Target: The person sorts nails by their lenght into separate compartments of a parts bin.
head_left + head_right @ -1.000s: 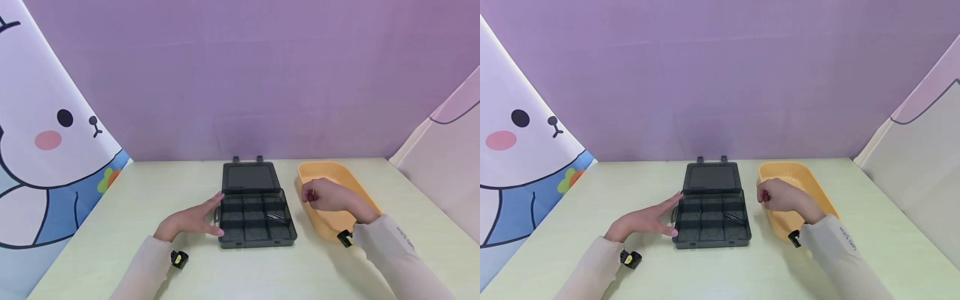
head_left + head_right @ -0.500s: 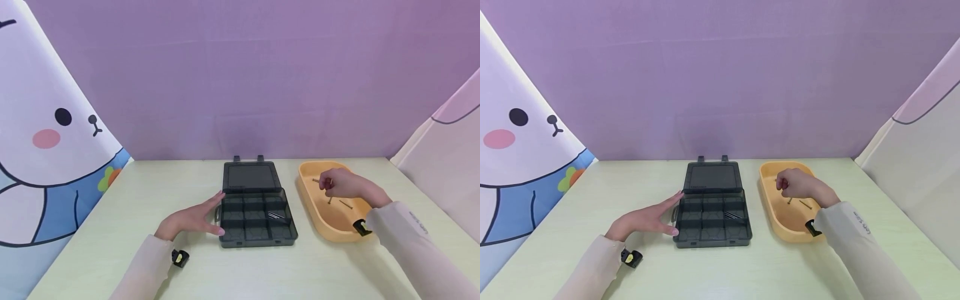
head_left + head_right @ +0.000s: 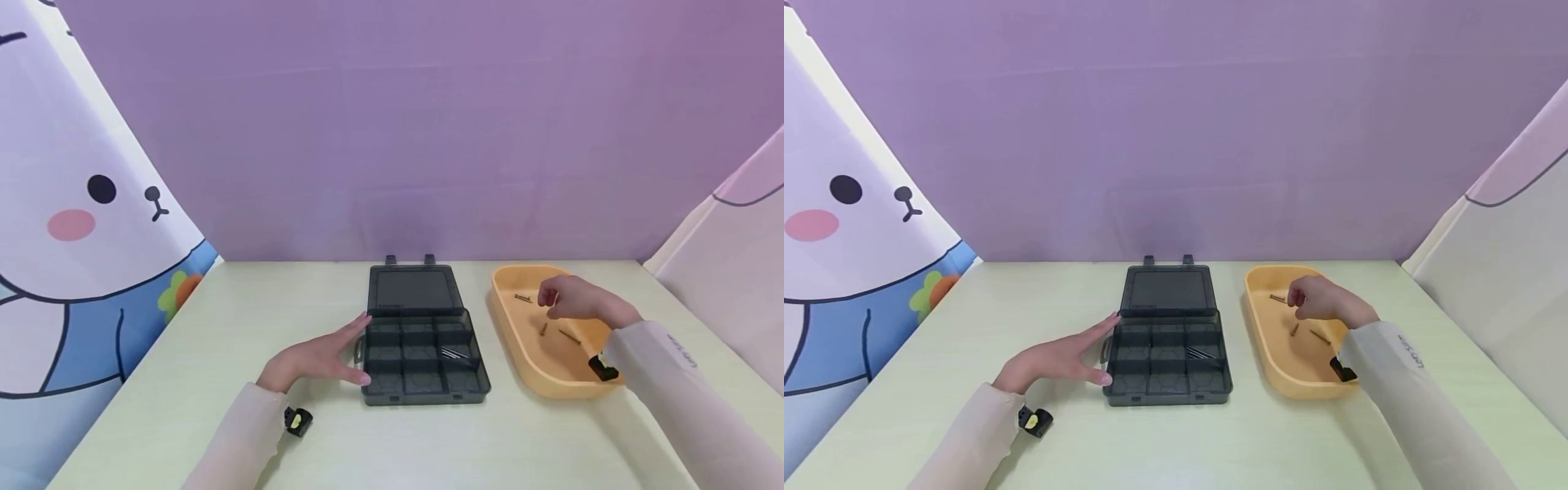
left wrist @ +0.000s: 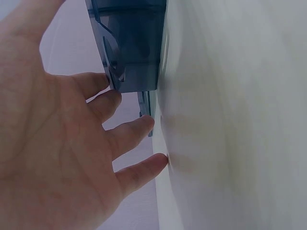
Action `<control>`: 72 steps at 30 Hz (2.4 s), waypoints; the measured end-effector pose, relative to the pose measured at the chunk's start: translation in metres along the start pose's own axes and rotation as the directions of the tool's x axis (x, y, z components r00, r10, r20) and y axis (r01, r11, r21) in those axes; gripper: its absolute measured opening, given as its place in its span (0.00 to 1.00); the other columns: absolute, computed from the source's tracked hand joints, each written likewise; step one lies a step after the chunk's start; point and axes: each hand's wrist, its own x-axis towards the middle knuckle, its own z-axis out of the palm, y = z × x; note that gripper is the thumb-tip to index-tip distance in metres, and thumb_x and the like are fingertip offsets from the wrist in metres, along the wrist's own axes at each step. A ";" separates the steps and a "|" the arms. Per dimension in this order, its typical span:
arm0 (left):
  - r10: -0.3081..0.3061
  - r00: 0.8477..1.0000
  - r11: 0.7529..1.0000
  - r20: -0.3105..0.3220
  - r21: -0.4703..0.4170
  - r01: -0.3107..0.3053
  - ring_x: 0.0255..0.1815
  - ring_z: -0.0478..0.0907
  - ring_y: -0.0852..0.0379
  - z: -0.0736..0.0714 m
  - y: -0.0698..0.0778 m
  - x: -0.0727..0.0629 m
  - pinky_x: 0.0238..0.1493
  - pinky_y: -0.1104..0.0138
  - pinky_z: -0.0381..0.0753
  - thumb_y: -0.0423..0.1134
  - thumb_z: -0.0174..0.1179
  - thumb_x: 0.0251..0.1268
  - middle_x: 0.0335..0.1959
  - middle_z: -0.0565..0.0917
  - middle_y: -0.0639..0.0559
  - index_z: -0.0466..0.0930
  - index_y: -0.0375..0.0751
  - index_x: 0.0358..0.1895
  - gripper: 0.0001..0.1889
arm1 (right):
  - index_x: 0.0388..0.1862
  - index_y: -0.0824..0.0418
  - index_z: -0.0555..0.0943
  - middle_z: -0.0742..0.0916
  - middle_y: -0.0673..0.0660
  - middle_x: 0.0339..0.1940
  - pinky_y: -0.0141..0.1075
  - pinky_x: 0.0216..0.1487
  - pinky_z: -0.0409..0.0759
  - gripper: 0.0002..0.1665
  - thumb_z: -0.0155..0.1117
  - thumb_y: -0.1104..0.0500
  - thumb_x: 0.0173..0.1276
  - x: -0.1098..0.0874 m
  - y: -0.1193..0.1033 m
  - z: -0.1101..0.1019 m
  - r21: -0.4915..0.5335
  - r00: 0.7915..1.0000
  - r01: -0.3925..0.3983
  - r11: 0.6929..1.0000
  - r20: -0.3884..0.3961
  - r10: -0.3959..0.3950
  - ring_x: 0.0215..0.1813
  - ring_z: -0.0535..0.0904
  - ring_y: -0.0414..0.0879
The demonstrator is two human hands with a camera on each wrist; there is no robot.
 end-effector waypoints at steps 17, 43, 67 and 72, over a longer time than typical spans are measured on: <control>-0.007 1.000 1.000 0.003 0.007 0.007 0.79 0.38 0.45 -0.001 0.002 0.001 0.73 0.45 0.50 0.59 0.67 0.52 0.79 0.35 0.49 0.36 0.47 0.78 0.58 | 0.50 0.75 0.70 0.76 0.74 0.45 0.44 0.41 0.77 0.33 0.72 0.66 0.44 -0.003 0.020 0.021 0.092 0.986 -0.137 0.986 0.110 0.127 0.39 0.77 0.55; 0.005 1.000 1.000 0.007 0.014 -0.005 0.79 0.39 0.45 -0.001 0.003 0.001 0.74 0.47 0.50 0.58 0.68 0.53 0.79 0.35 0.49 0.36 0.45 0.77 0.58 | 0.29 0.62 0.74 0.74 0.52 0.24 0.31 0.27 0.68 0.19 0.50 0.80 0.40 0.000 0.028 0.037 -0.011 0.987 -0.128 0.992 0.094 0.128 0.29 0.69 0.44; 0.008 1.000 1.000 0.007 0.015 -0.008 0.78 0.38 0.45 -0.002 0.005 -0.001 0.74 0.47 0.50 0.58 0.67 0.53 0.79 0.34 0.49 0.35 0.45 0.77 0.58 | 0.26 0.64 0.77 0.77 0.56 0.24 0.32 0.25 0.73 0.10 0.55 0.76 0.48 -0.001 0.031 0.033 0.040 0.982 -0.167 0.985 0.095 0.162 0.27 0.72 0.44; 0.003 1.000 1.000 0.013 0.011 -0.003 0.78 0.38 0.44 -0.001 0.005 -0.002 0.74 0.46 0.49 0.58 0.68 0.53 0.79 0.35 0.48 0.35 0.45 0.77 0.58 | 0.24 0.62 0.77 0.77 0.51 0.22 0.32 0.24 0.72 0.12 0.55 0.77 0.44 -0.002 0.033 0.036 0.037 0.984 -0.156 0.987 0.087 0.153 0.26 0.71 0.43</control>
